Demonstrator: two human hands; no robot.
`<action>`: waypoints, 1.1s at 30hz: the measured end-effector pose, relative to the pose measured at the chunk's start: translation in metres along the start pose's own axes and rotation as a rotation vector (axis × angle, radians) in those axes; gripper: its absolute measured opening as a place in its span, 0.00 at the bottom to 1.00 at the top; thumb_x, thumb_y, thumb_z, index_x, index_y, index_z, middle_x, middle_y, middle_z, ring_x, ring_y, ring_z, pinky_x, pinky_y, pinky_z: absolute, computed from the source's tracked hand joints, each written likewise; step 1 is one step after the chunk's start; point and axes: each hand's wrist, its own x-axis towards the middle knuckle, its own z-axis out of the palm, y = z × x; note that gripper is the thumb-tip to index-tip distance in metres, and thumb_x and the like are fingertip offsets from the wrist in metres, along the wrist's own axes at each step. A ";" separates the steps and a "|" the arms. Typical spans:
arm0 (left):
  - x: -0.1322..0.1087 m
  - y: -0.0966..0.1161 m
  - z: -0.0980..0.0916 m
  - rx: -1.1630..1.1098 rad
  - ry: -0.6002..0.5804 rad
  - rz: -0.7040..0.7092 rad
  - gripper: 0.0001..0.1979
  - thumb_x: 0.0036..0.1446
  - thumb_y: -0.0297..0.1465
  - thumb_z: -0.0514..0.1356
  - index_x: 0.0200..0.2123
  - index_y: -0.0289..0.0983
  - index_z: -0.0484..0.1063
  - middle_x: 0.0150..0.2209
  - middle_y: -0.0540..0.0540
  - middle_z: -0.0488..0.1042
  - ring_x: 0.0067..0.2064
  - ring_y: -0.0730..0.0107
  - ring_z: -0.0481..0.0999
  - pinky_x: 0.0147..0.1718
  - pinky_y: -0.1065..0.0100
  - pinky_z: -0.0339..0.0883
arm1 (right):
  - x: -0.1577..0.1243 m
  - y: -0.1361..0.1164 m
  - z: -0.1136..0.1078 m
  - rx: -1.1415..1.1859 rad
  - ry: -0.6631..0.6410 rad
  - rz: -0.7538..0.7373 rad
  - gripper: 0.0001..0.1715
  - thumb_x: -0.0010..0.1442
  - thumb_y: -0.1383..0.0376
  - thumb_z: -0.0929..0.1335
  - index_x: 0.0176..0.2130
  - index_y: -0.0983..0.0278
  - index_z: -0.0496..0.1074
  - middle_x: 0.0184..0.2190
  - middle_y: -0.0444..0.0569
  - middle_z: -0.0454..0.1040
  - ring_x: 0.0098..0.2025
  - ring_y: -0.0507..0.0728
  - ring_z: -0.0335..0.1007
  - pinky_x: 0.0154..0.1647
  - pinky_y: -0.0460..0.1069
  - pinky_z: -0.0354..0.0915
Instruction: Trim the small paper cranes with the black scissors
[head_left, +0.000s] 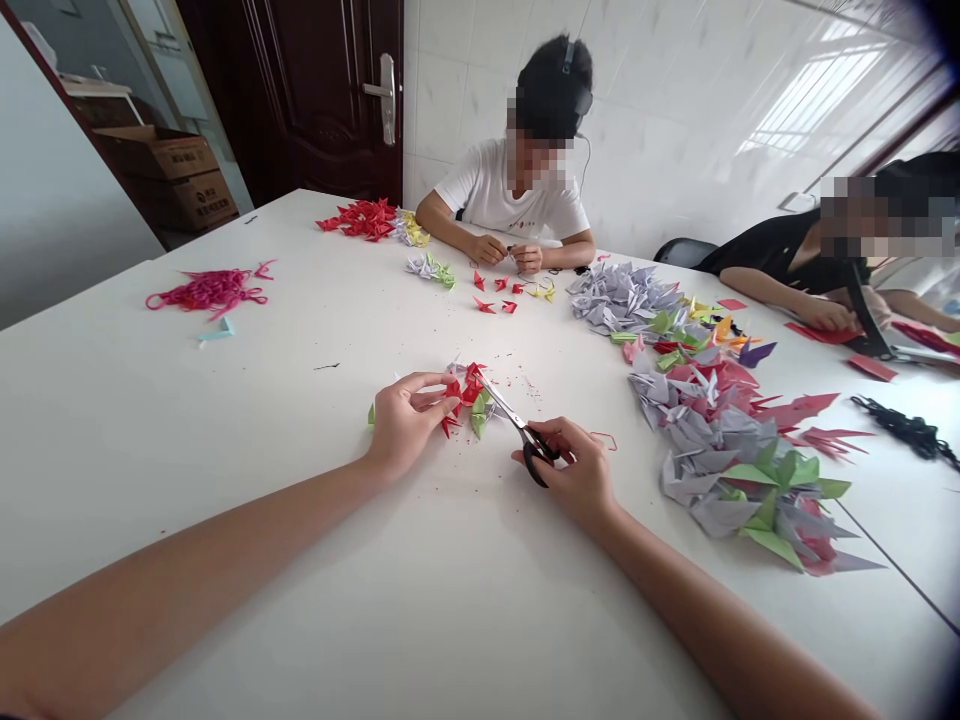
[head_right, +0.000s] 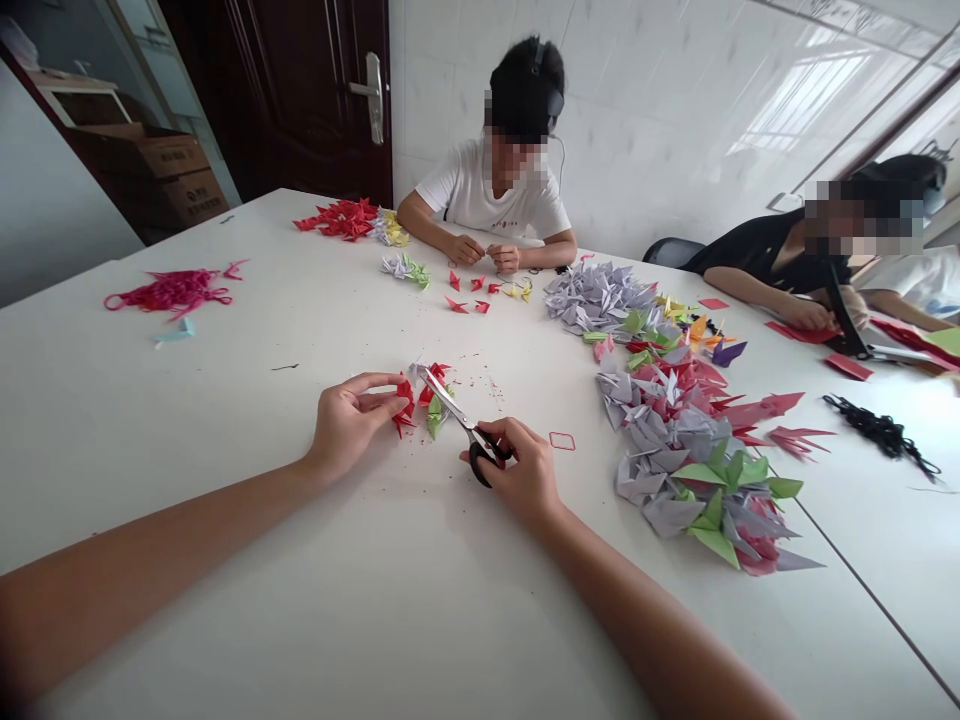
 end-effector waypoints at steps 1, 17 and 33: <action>0.000 0.001 0.000 -0.001 0.009 -0.010 0.15 0.50 0.35 0.69 0.42 0.38 0.81 0.39 0.43 0.83 0.38 0.59 0.83 0.39 0.60 0.77 | 0.000 0.001 0.000 -0.001 0.000 0.005 0.11 0.52 0.61 0.74 0.37 0.60 0.75 0.22 0.40 0.66 0.24 0.51 0.59 0.27 0.48 0.63; -0.001 0.002 0.000 0.035 0.001 0.013 0.13 0.53 0.39 0.68 0.40 0.39 0.82 0.23 0.48 0.80 0.25 0.65 0.78 0.28 0.65 0.74 | 0.001 0.000 -0.001 -0.012 -0.039 0.014 0.12 0.51 0.61 0.74 0.37 0.61 0.75 0.21 0.40 0.67 0.23 0.51 0.59 0.25 0.47 0.59; -0.004 -0.004 0.003 -0.015 -0.077 0.143 0.05 0.59 0.34 0.63 0.35 0.39 0.75 0.37 0.47 0.80 0.35 0.66 0.82 0.36 0.65 0.78 | -0.001 0.001 -0.001 -0.020 -0.057 0.021 0.12 0.51 0.61 0.74 0.37 0.60 0.76 0.22 0.41 0.67 0.24 0.51 0.59 0.25 0.47 0.60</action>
